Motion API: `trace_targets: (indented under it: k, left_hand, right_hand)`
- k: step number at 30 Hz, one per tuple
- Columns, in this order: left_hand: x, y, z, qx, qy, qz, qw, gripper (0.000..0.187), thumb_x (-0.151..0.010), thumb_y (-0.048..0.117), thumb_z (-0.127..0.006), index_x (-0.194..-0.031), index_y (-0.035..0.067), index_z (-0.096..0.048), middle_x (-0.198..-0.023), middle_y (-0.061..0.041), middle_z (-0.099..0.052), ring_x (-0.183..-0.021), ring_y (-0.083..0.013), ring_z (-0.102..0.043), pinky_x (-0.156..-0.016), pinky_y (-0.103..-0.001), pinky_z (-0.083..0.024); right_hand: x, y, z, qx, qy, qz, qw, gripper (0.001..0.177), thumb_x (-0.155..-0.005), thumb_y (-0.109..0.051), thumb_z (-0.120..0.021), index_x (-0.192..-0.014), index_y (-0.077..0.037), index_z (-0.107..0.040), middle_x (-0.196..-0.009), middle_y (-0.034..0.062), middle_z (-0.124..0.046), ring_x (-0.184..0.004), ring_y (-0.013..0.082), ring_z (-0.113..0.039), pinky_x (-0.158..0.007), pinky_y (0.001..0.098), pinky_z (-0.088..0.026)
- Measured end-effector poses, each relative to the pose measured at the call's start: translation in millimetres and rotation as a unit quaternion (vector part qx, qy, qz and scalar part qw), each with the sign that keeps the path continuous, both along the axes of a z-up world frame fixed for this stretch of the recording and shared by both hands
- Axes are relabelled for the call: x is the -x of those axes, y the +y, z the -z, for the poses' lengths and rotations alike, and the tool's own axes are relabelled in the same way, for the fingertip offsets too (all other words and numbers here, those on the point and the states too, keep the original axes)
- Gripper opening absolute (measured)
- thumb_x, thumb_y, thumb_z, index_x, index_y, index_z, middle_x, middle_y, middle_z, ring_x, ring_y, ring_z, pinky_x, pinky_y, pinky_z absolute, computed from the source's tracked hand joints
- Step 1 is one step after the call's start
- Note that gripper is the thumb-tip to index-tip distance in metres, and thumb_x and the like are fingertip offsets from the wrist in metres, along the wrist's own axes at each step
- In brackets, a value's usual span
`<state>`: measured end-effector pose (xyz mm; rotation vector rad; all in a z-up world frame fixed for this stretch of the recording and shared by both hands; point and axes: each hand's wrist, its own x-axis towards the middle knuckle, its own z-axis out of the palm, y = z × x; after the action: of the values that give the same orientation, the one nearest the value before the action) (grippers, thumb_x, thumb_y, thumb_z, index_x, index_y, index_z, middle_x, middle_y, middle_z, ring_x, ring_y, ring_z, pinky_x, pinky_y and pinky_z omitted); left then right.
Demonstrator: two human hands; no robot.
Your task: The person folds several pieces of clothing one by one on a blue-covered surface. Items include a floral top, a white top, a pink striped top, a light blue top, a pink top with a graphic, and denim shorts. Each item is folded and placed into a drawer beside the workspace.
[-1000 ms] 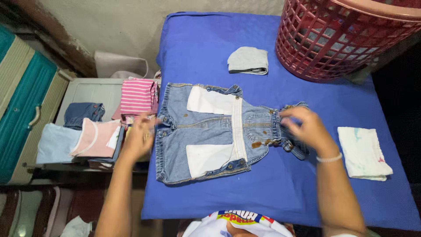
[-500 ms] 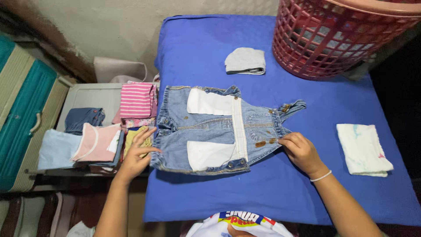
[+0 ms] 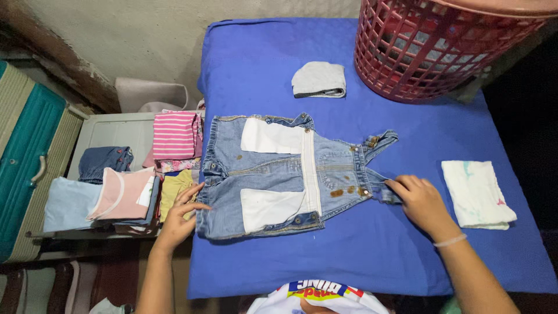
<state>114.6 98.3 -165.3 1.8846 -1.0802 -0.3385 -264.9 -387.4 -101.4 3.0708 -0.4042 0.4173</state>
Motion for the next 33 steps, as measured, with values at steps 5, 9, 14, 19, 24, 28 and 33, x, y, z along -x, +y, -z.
trace_targets:
  k: [5,9,14,19,24,28,33]
  left_hand:
    - [7,-11,-25,-0.071,-0.092,-0.018,0.993,0.051,-0.053,-0.006,-0.062,-0.093,0.019,-0.081,-0.162,-0.012,-0.039,-0.153,-0.0389,-0.022,-0.124,-0.052,-0.015]
    - [1,-16,-47,-0.099,-0.080,0.039,0.991,0.062,-0.051,-0.007,-0.060,-0.097,0.025,-0.085,-0.163,-0.006,-0.038,-0.154,-0.0387,-0.020,-0.123,-0.052,-0.017]
    - [2,-23,-58,-0.134,-0.058,0.054,0.988,0.063,-0.050,-0.005,-0.057,-0.097,0.025,-0.085,-0.163,-0.004,-0.038,-0.154,-0.0377,-0.019,-0.123,-0.053,-0.017]
    - [-1,-25,-55,0.006,-0.122,0.046,0.991,0.031,-0.070,0.008,-0.067,-0.093,0.020,-0.083,-0.157,-0.009,-0.050,-0.155,-0.0377,-0.026,-0.125,-0.052,-0.020]
    - [-48,-76,-42,-0.122,-0.006,-0.142,0.982,0.033,-0.107,0.025,-0.059,-0.100,-0.004,-0.073,-0.076,-0.020,-0.069,-0.072,-0.0264,-0.062,-0.071,-0.038,-0.049]
    - [-103,-138,-12,0.016,0.090,-0.176,0.980,0.036,-0.099,0.035,-0.064,-0.104,0.001,-0.072,-0.085,-0.011,-0.074,-0.078,-0.0149,-0.065,-0.074,-0.033,-0.051]
    - [-127,-148,16,-0.105,0.006,-0.222,0.969,0.039,-0.096,0.034,-0.071,-0.108,-0.002,-0.071,-0.092,-0.016,-0.071,-0.082,-0.0191,-0.064,-0.075,-0.036,-0.050]
  right_hand:
    - [20,-19,-19,-0.165,0.017,0.057,0.984,0.035,-0.081,-0.012,-0.075,-0.115,-0.020,-0.072,-0.119,0.0041,-0.071,-0.107,0.0263,-0.068,-0.091,0.0362,-0.055]
    - [22,-21,-34,-0.231,0.022,0.026,0.972,0.038,-0.079,-0.012,-0.072,-0.117,-0.015,-0.071,-0.126,0.0056,-0.069,-0.117,0.0260,-0.065,-0.100,0.0377,-0.051]
    - [7,6,-35,-0.207,0.016,-0.077,0.975,0.066,-0.066,-0.018,-0.077,-0.130,-0.006,-0.065,-0.136,0.0173,-0.060,-0.124,0.0362,-0.054,-0.102,0.0463,-0.042]
    - [10,-15,-11,-0.217,0.052,0.047,0.974,0.030,-0.082,-0.017,-0.074,-0.111,-0.011,-0.076,-0.114,0.0082,-0.075,-0.106,0.0282,-0.070,-0.092,0.0390,-0.055]
    - [-7,-98,18,-0.475,-0.063,0.054,0.876,0.017,-0.094,-0.012,-0.068,-0.105,0.000,-0.074,-0.100,0.0056,-0.076,-0.089,0.0131,-0.068,-0.081,0.0292,-0.055]
    - [-57,-143,54,-0.562,-0.123,0.187,0.797,0.021,-0.095,-0.016,-0.071,-0.113,-0.005,-0.071,-0.097,0.0064,-0.072,-0.081,0.0116,-0.064,-0.071,0.0269,-0.050]
    - [-85,-120,60,-0.530,-0.192,0.244,0.789,0.025,-0.102,-0.025,-0.068,-0.119,-0.007,-0.068,-0.094,0.0088,-0.067,-0.077,0.0172,-0.060,-0.067,0.0312,-0.051]
